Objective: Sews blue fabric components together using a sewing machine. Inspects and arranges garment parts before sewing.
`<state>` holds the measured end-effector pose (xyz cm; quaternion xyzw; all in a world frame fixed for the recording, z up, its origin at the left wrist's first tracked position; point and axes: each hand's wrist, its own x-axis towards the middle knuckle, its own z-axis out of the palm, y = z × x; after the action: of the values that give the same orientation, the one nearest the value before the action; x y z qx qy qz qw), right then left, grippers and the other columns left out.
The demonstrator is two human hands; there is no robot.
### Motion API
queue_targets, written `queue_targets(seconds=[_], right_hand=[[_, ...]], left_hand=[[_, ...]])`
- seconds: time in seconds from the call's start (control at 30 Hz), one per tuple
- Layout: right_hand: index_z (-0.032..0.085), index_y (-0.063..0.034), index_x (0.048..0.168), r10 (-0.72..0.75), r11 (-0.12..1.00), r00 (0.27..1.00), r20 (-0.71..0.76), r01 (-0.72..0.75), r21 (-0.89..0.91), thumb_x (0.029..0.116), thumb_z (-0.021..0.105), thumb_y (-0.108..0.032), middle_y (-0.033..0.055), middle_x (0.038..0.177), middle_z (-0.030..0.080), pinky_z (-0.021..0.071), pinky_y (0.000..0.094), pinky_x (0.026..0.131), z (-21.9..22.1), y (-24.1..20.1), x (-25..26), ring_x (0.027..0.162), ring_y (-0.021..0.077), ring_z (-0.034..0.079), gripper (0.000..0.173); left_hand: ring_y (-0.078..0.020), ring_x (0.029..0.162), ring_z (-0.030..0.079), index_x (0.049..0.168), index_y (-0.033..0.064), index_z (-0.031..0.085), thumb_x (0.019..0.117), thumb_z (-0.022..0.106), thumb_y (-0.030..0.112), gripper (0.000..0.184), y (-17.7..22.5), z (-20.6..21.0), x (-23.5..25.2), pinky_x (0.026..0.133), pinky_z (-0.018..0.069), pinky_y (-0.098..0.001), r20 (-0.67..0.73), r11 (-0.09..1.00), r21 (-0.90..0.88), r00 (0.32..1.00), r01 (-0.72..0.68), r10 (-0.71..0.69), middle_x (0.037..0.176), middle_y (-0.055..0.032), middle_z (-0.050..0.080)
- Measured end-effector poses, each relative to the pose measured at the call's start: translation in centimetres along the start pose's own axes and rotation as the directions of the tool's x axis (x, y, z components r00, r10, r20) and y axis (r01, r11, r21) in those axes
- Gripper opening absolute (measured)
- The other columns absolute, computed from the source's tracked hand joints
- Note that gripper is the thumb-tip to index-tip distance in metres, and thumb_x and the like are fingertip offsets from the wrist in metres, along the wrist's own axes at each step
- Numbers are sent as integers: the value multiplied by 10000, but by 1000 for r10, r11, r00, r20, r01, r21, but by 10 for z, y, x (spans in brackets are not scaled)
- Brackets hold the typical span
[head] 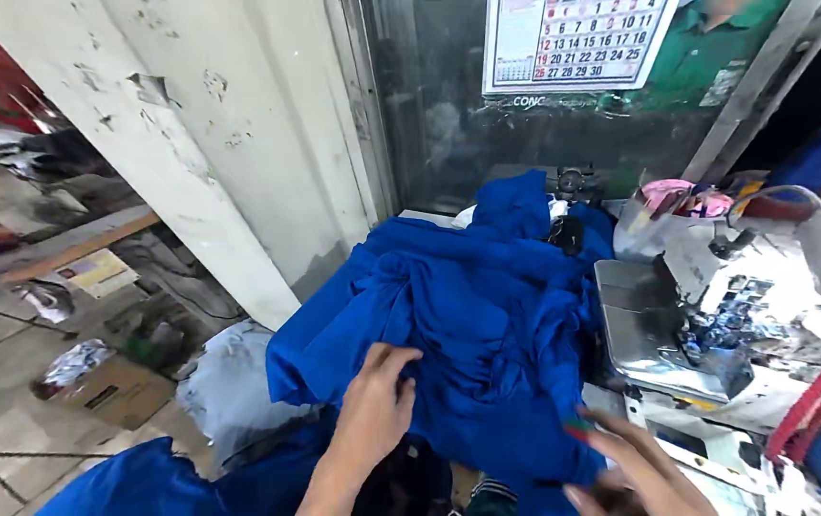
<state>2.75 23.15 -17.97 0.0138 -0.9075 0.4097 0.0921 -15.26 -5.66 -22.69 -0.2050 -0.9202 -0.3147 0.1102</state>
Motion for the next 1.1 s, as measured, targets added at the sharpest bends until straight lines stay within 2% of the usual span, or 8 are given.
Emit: queue_targets(seconds=[0.1, 0.2, 0.37, 0.5, 0.67, 0.83, 1.0, 1.1], right_hand=[[531, -266, 1510, -125, 914, 987, 100, 154, -375, 901, 742, -317, 123, 1625, 377, 624, 480, 651, 29, 25, 62, 851, 251, 730, 647], [725, -198, 1156, -204, 835, 974, 101, 226, -502, 971, 634, -286, 88, 1155, 695, 610, 523, 650, 24, 40, 98, 833, 284, 725, 225], [649, -120, 1155, -144, 989, 983, -112, 138, -60, 1046, 539, -247, 33, 879, 720, 655, 396, 571, -24, -19, 129, 636, 172, 719, 200], [537, -90, 1281, -64, 933, 913, -403, 198, 301, 1079, 504, -213, 76, 1037, 700, 681, 450, 729, -65, -75, 153, 824, 244, 762, 239], [486, -102, 1242, -169, 832, 778, -606, 442, 336, 1102, 445, -185, 18, 1052, 658, 650, 421, 877, -103, -98, 196, 958, 204, 742, 168], [465, -137, 1253, -184, 798, 724, -665, 505, 329, 1105, 457, -242, -17, 1047, 629, 629, 390, 909, -119, -108, 228, 990, 161, 724, 182], [472, -130, 1239, -152, 801, 699, -699, 501, 327, 1108, 446, -229, -2, 1038, 620, 642, 405, 869, -120, -114, 238, 971, 166, 712, 166], [476, -127, 1220, -159, 804, 695, -702, 503, 316, 1109, 442, -221, -2, 1023, 637, 635, 387, 876, -120, -114, 240, 954, 156, 716, 150]], left_hand=[[-126, 956, 677, 1130, 242, 760, 985, 634, 234, 192, 2, 5, 23, 768, 620, -383, -25, 988, 104, 993, -116, 119, 1166, -4, 655], [-90, 913, 670, 1049, 202, 719, 1015, 599, 249, 134, 22, -39, 46, 731, 617, -341, -36, 974, 26, 974, -223, 224, 1096, 37, 662], [-148, 831, 696, 1065, 152, 719, 988, 670, 211, 109, 24, -76, 58, 719, 605, -393, -83, 997, -35, 994, -73, 70, 984, -14, 713], [-395, 1267, 556, 1371, 189, 629, 889, 767, 401, 544, -51, -27, 62, 996, 482, -645, -72, 988, 123, 993, 97, -89, 1359, -157, 601], [-232, 852, 689, 1135, 78, 681, 1039, 574, 281, 248, -60, -67, 55, 759, 586, -519, -354, 986, -140, 925, 89, -134, 969, -94, 701], [-72, 790, 646, 1026, 113, 677, 986, 499, 255, 232, -60, -113, 34, 689, 563, -321, -546, 879, -473, 764, 58, -344, 892, 17, 655], [-104, 810, 673, 1033, 100, 702, 946, 569, 236, 209, -102, -102, 10, 726, 589, -334, -200, 942, -296, 954, 157, -222, 907, -6, 700], [-93, 801, 681, 1083, 117, 698, 943, 563, 223, 222, -98, -99, 9, 710, 591, -312, -231, 958, -243, 950, 154, -211, 918, 3, 710]])
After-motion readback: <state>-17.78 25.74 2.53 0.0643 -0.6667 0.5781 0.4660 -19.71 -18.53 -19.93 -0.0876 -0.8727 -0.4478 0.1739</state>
